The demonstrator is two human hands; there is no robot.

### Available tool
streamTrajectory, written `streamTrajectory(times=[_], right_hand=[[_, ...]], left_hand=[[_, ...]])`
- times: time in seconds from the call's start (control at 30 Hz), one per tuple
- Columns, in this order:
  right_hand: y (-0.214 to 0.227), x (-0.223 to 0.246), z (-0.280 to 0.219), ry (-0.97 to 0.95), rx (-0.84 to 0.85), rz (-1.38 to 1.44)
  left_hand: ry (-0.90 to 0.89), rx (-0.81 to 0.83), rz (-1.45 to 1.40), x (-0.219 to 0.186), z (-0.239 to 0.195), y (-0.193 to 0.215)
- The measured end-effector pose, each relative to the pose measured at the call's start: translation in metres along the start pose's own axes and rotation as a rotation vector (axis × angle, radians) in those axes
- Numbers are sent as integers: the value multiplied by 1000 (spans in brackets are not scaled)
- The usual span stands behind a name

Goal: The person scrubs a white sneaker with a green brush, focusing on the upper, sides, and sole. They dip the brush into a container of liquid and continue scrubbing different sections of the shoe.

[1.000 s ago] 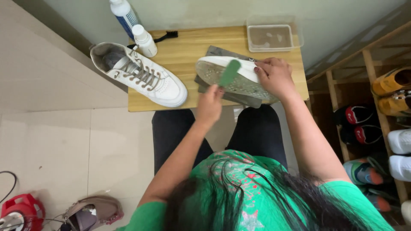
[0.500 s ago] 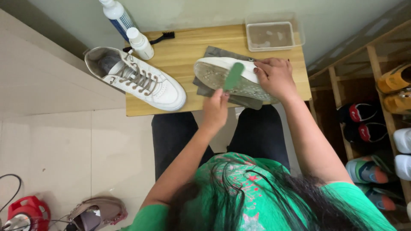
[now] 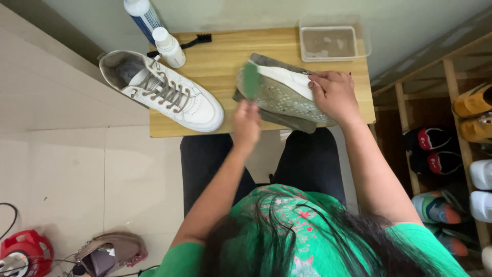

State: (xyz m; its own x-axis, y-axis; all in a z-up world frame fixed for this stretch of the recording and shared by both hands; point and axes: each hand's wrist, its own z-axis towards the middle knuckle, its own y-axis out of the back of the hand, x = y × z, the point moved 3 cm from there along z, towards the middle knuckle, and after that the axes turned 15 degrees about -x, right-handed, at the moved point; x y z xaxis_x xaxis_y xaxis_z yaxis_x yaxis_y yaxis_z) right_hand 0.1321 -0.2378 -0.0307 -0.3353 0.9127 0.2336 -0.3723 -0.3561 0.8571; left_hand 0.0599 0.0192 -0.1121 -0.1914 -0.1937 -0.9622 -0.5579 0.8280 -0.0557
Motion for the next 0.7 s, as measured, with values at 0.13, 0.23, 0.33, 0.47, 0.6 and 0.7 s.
streamTrajectory(times=[0.13, 0.23, 0.33, 0.47, 0.6, 0.7], right_hand=[[7, 7, 0, -17, 8, -7], [11, 11, -2, -36, 19, -10], [11, 13, 3, -41, 34, -10], [12, 11, 5, -26, 36, -22], [8, 10, 4, -8, 52, -52], [16, 17, 5, -28, 94, -7]], left_hand=[[-27, 189, -41, -23, -29, -8], [53, -82, -230, -31, -5, 5], [35, -15, -146, -21, -17, -7], [-6, 121, -181, -43, -18, -5], [44, 90, -224, -30, -27, -17], [-6, 21, -150, -15, -7, -7]])
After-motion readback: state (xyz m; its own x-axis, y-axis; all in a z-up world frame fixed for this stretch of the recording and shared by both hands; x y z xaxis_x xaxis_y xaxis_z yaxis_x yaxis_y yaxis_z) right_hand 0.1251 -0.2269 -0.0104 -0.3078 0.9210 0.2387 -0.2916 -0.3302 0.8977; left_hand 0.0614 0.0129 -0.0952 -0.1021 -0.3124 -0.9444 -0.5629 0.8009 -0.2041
